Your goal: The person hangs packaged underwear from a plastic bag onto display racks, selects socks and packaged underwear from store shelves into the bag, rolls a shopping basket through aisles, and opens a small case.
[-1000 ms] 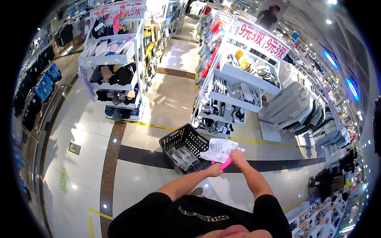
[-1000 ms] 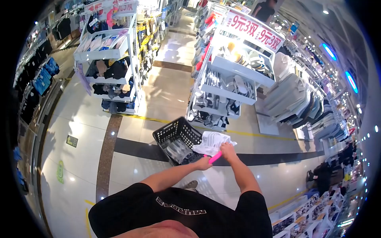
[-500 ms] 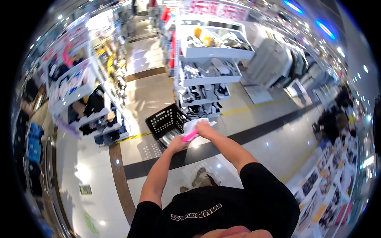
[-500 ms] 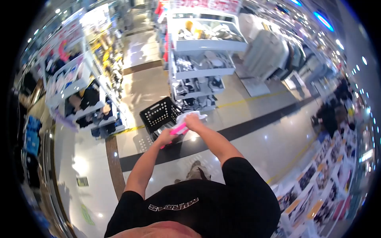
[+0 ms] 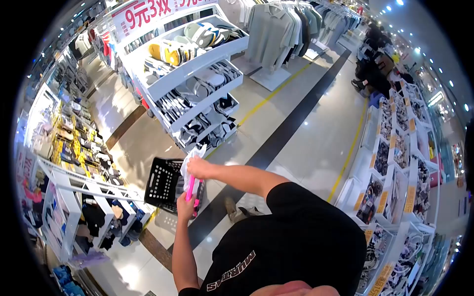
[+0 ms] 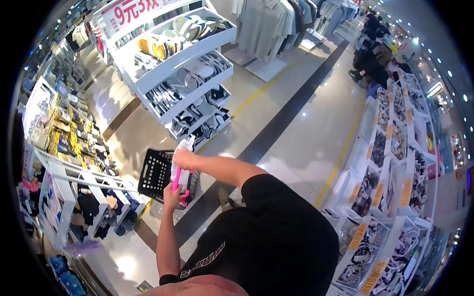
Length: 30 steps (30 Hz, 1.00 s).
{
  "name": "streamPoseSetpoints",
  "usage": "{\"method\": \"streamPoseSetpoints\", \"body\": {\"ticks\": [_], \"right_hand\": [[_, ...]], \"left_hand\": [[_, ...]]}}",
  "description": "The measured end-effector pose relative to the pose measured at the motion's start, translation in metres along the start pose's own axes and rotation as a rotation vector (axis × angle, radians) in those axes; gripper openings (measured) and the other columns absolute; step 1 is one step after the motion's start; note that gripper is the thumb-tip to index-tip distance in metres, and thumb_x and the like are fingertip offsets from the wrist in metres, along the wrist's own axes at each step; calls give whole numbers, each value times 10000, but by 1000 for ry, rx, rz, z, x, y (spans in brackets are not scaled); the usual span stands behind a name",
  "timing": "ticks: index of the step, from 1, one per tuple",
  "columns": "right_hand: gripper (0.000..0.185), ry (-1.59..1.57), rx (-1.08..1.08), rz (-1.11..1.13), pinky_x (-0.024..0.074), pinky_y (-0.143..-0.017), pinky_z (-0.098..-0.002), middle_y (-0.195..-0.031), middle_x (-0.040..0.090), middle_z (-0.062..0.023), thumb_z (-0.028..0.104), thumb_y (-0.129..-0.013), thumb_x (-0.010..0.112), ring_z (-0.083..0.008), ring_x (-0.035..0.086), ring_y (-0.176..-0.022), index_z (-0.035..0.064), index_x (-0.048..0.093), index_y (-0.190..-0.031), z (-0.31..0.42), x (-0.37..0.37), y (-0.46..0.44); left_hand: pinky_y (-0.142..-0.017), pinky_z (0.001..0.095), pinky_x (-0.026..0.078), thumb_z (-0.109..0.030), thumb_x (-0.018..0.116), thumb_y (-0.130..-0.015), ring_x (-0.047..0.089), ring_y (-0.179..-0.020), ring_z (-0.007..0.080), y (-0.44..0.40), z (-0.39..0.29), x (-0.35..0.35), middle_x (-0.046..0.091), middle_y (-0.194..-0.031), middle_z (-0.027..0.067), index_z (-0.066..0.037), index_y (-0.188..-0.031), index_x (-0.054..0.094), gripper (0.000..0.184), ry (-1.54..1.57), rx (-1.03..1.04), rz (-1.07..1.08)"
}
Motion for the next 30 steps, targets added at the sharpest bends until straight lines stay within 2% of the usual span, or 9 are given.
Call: {"method": "streamPoseSetpoints", "body": {"ticks": [2, 3, 9, 16, 19, 23, 27, 28, 30], "right_hand": [[124, -16, -16, -32, 427, -880, -428, -917, 665, -63, 158, -786, 623, -261, 587, -1010, 92, 729, -782, 1, 2, -25], [130, -20, -32, -76, 425, -880, -426, -909, 665, -64, 152, -788, 617, -259, 587, -1007, 89, 730, -775, 3, 2, -37], [157, -91, -23, -68, 421, -897, -444, -943, 652, -84, 161, -807, 606, -275, 575, -1038, 78, 740, -814, 25, 4, -129], [175, -118, 16, 1, 430, -899, -489, -966, 663, -128, 198, -827, 619, -300, 596, -1034, 83, 750, -830, 65, 8, -235], [168, -164, 41, 1, 436, -919, -505, -984, 658, -148, 191, -821, 634, -317, 595, -1044, 69, 746, -848, 81, 11, -278], [192, -186, 110, 34, 455, -923, -503, -1015, 654, -170, 199, -845, 620, -339, 593, -1071, 54, 736, -892, 92, 11, -336], [225, -157, 168, 61, 452, -931, -495, -1057, 648, -184, 195, -854, 595, -342, 585, -1080, 27, 717, -941, 99, 9, -389], [226, -163, 191, 74, 447, -945, -484, -1070, 646, -181, 175, -841, 602, -338, 580, -1096, 13, 713, -952, 100, 6, -401], [231, -151, 201, 41, 449, -949, -471, -1069, 648, -176, 162, -833, 598, -338, 581, -1095, -3, 707, -953, 102, 7, -419]], "left_hand": [[-526, 345, 444, -164, 691, -861, 549, -542, 149, -9, -16, -19, 571, -607, 85, 23, -766, 581, 237, 99, -79, 17], [-524, 324, 451, -159, 687, -868, 558, -550, 134, -20, 4, -24, 585, -613, 64, 19, -782, 602, 216, 44, -25, -12], [-553, 294, 438, -142, 697, -872, 511, -591, 95, -68, 44, -98, 575, -643, 26, 30, -829, 640, 186, 69, -33, -8], [-560, 289, 443, -143, 719, -858, 518, -607, 90, -115, 76, -212, 591, -678, 11, 33, -863, 651, 189, -49, -73, 3], [-563, 290, 440, -147, 732, -850, 517, -608, 94, -141, 105, -253, 595, -676, 16, 36, -881, 663, 198, 100, -125, 14], [-571, 312, 447, -153, 749, -839, 526, -610, 103, -178, 128, -309, 584, -655, 33, 33, -854, 667, 203, -73, -52, 4], [-608, 410, 468, -209, 738, -833, 607, -605, 282, -209, 135, -351, 628, -679, 139, -1, -817, 667, 220, -283, -2, -88], [-675, 464, 474, -234, 724, -834, 624, -739, 377, -220, 144, -358, 644, -783, 162, -25, -818, 656, 220, -422, 55, -111], [-708, 475, 474, -238, 725, -829, 619, -808, 382, -237, 146, -367, 631, -824, 151, -34, -833, 647, 219, -478, 116, -182]]}}
Point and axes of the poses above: each hand's wrist, its own y-axis away from the middle knuckle, its own x-axis out of the palm, z = x × y, the point moved 2 cm from there along -y, towards the middle knuckle
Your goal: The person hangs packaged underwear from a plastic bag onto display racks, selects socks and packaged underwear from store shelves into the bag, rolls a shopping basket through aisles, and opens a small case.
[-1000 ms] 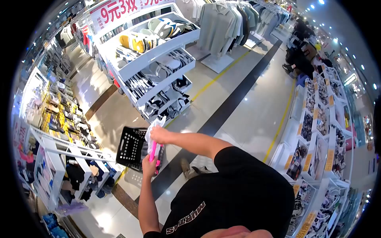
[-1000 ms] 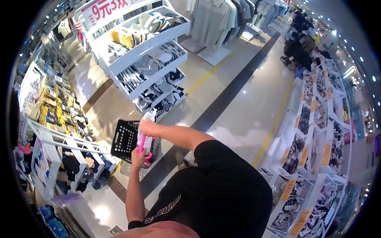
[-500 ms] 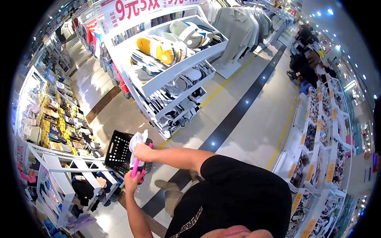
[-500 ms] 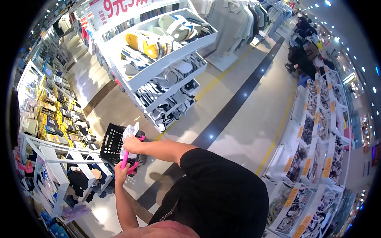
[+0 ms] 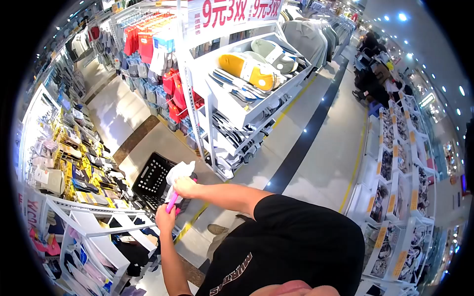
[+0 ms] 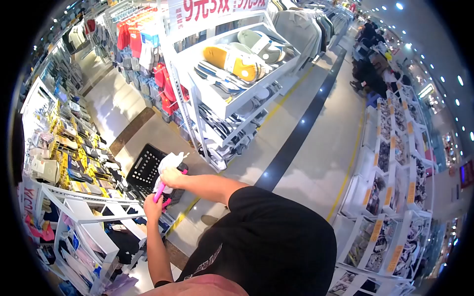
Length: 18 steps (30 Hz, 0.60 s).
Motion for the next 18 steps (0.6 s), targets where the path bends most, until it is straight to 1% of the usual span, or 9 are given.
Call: {"method": "streamPoseSetpoints", "body": {"ticks": [1, 2, 5, 9, 11, 15, 16, 17, 18], "right_hand": [[231, -19, 14, -11, 448, -950, -472, -1064, 650, -176, 166, -833, 598, -339, 585, -1088, -1, 707, -950, 3, 4, -10], [231, -37, 26, -26, 447, -950, -473, -1059, 652, -176, 171, -833, 598, -340, 589, -1081, 1, 707, -947, 4, 6, -21], [234, -52, 48, -50, 455, -940, -476, -1049, 654, -183, 187, -832, 598, -345, 601, -1060, 6, 709, -931, 5, 4, -53], [240, -35, 53, -35, 478, -906, -477, -1035, 655, -200, 204, -830, 599, -349, 619, -1026, 7, 711, -906, 11, 1, -97], [226, -44, 33, -46, 508, -836, -463, -983, 657, -197, 207, -833, 591, -340, 637, -976, 18, 707, -878, 11, -5, -119], [211, -98, -27, -160, 515, -786, -463, -930, 643, -184, 226, -845, 582, -340, 643, -907, 36, 674, -830, 5, 7, -171], [212, -147, -43, -156, 523, -758, -465, -922, 645, -185, 234, -840, 591, -345, 650, -873, 40, 676, -840, 4, 4, -182], [211, -152, -82, -155, 529, -721, -473, -895, 649, -182, 246, -828, 612, -349, 657, -872, 45, 677, -819, 0, 0, -193], [211, -165, -86, -138, 531, -713, -475, -883, 651, -182, 249, -820, 624, -349, 658, -876, 46, 680, -810, -2, -5, -205]], "left_hand": [[-725, 481, 475, -241, 726, -826, 616, -842, 385, -7, 3, -4, 624, -845, 146, -39, -841, 642, 219, -30, 23, -40], [-735, 484, 479, -238, 728, -818, 614, -863, 367, -19, 15, 0, 614, -871, 133, -51, -864, 636, 214, -104, 43, -52], [-736, 488, 478, -231, 723, -817, 617, -842, 367, -49, 20, -7, 612, -851, 125, -47, -858, 633, 209, -202, 51, -118], [-721, 498, 499, -234, 743, -784, 651, -782, 379, -89, 33, -25, 667, -809, 146, -47, -829, 642, 217, -272, -131, -53], [-709, 507, 503, -237, 750, -769, 659, -776, 387, -112, 49, -27, 683, -802, 162, -55, -819, 649, 214, -281, -132, -85], [-710, 517, 499, -239, 713, -792, 656, -775, 406, -157, 76, -36, 677, -787, 175, -60, -811, 653, 190, -316, -156, -80], [-711, 519, 498, -236, 709, -793, 656, -778, 409, -167, 79, -39, 680, -791, 179, -57, -810, 653, 188, -311, -157, -88], [-712, 521, 497, -233, 705, -793, 655, -782, 413, -178, 81, -43, 682, -796, 182, -54, -809, 653, 187, -305, -157, -98], [-723, 522, 498, -238, 694, -802, 658, -793, 416, -189, 90, -43, 689, -816, 186, -51, -819, 661, 191, -328, -157, -77]]}}
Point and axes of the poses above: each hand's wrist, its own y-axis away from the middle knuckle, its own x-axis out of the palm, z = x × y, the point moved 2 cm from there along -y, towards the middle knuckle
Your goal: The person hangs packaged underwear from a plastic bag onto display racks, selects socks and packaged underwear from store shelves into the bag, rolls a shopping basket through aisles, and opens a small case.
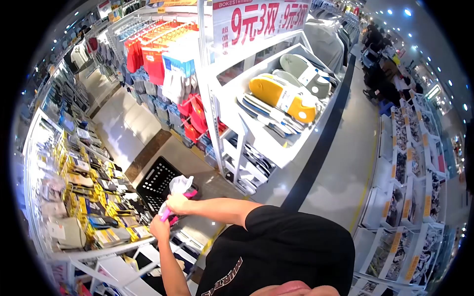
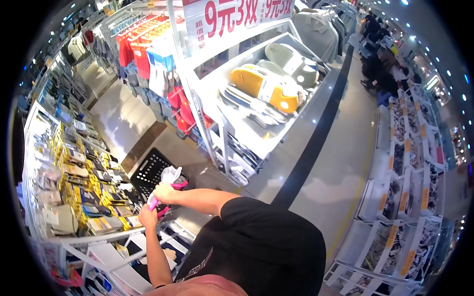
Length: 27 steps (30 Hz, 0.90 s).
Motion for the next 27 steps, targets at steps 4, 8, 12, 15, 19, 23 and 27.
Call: {"method": "streamPoseSetpoints", "body": {"ticks": [4, 8, 12, 15, 19, 23, 27], "right_hand": [[194, -51, -10, 58, 527, -786, -473, -909, 664, -151, 234, -807, 637, -339, 647, -937, 51, 702, -826, -16, 2, -46], [188, -93, -36, 142, 508, -834, -481, -949, 664, -122, 229, -796, 637, -322, 632, -976, 60, 706, -840, -30, 7, -90], [183, -66, -80, 102, 499, -817, -494, -936, 661, -119, 249, -808, 631, -313, 632, -956, 84, 700, -849, -42, 8, -128], [175, -70, -66, 28, 492, -815, -492, -924, 655, -116, 245, -824, 613, -308, 625, -951, 89, 691, -838, -47, 9, -161], [171, -54, -33, 88, 492, -836, -487, -999, 642, -128, 231, -812, 629, -308, 603, -1012, 86, 704, -864, -54, 1, -208], [158, -24, -7, 81, 473, -838, -464, -1018, 632, -101, 200, -764, 675, -293, 582, -1041, 74, 701, -857, -57, 1, -255], [231, -28, 2, 146, 472, -864, -474, -1117, 598, -120, 181, -743, 702, -310, 554, -1096, 59, 692, -938, -59, 0, -312]], "left_hand": [[-716, 524, 493, -246, 688, -804, 657, -793, 415, -45, 9, -1, 677, -789, 196, -45, -833, 671, 203, -16, -37, 41], [-715, 520, 496, -238, 703, -793, 657, -795, 417, -80, 18, 5, 681, -814, 200, -46, -833, 666, 200, -47, -54, 39], [-710, 531, 493, -237, 723, -785, 650, -791, 429, -117, 19, 0, 680, -820, 203, -48, -829, 658, 205, -75, -49, 34], [-705, 548, 486, -252, 736, -784, 644, -787, 439, -148, 24, -7, 680, -823, 202, -49, -828, 653, 224, -77, -53, 45], [-697, 550, 484, -284, 720, -803, 642, -770, 440, -194, 42, -3, 677, -805, 201, -53, -818, 653, 241, -107, -39, 39], [-674, 550, 480, -304, 708, -812, 643, -756, 436, -240, 57, -8, 671, -784, 203, -42, -793, 648, 269, -98, -46, 4], [-648, 540, 487, -318, 717, -802, 644, -727, 424, -290, 89, -7, 666, -767, 199, -41, -750, 623, 297, -94, 2, -54]]}}
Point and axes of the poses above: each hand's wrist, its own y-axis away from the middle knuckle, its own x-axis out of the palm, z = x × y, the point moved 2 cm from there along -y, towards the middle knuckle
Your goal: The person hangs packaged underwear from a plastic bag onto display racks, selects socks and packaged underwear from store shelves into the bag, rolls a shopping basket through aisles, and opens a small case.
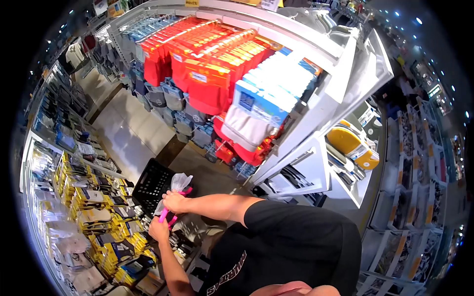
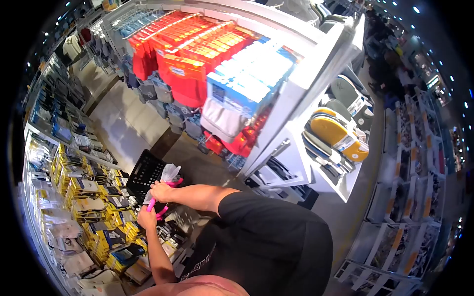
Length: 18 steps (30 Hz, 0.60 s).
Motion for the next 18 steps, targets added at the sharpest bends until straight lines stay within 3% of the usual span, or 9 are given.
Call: {"method": "streamPoseSetpoints", "body": {"ticks": [2, 4, 8, 9, 14, 18], "right_hand": [[295, -23, 10, 37, 473, -874, -475, -1155, 580, -125, 193, -725, 727, -317, 543, -1111, 53, 681, -981, -4, -3, -28], [626, -126, 110, 94, 459, -932, -487, -1230, 538, -146, 304, -651, 837, -353, 513, -1148, 33, 609, -1167, -1, -39, -44], [929, -241, -5, -327, 428, -992, -491, -1320, 495, -168, 423, -611, 886, -392, 486, -1195, 2, 474, -1330, -31, -64, -77], [916, -317, 50, -350, 395, -1042, -499, -1370, 469, -186, 398, -664, 863, -407, 442, -1266, -6, 442, -1369, -37, -79, -80], [524, -313, 106, -748, 471, -971, -414, -1225, 570, -173, 224, -833, 736, -361, 564, -1125, -6, 550, -1266, -61, -149, -74], [542, -385, 189, -789, 505, -956, -366, -1243, 600, -142, 252, -803, 792, -315, 613, -1124, 34, 592, -1257, -69, -190, -50]], "left_hand": [[-655, 536, 494, -312, 725, -797, 650, -741, 410, -28, 14, 4, 675, -786, 181, -53, -760, 626, 279, -2, 9, 11], [-659, 531, 500, -310, 729, -795, 655, -755, 399, -56, 34, 8, 681, -797, 171, -61, -775, 636, 267, 8, 47, 23], [-671, 517, 513, -311, 739, -796, 660, -773, 394, -107, 54, 5, 683, -802, 166, -64, -799, 651, 262, 12, 42, 42], [-672, 514, 516, -307, 742, -797, 662, -769, 394, -120, 64, 11, 686, -803, 166, -65, -800, 654, 257, -3, 78, 21], [-658, 512, 522, -294, 753, -786, 667, -752, 392, -186, 88, 9, 685, -787, 168, -56, -791, 653, 259, -10, 81, 16], [-660, 508, 519, -299, 748, -786, 663, -740, 397, -237, 103, 11, 676, -767, 172, -47, -781, 643, 273, -15, 88, 7]]}}
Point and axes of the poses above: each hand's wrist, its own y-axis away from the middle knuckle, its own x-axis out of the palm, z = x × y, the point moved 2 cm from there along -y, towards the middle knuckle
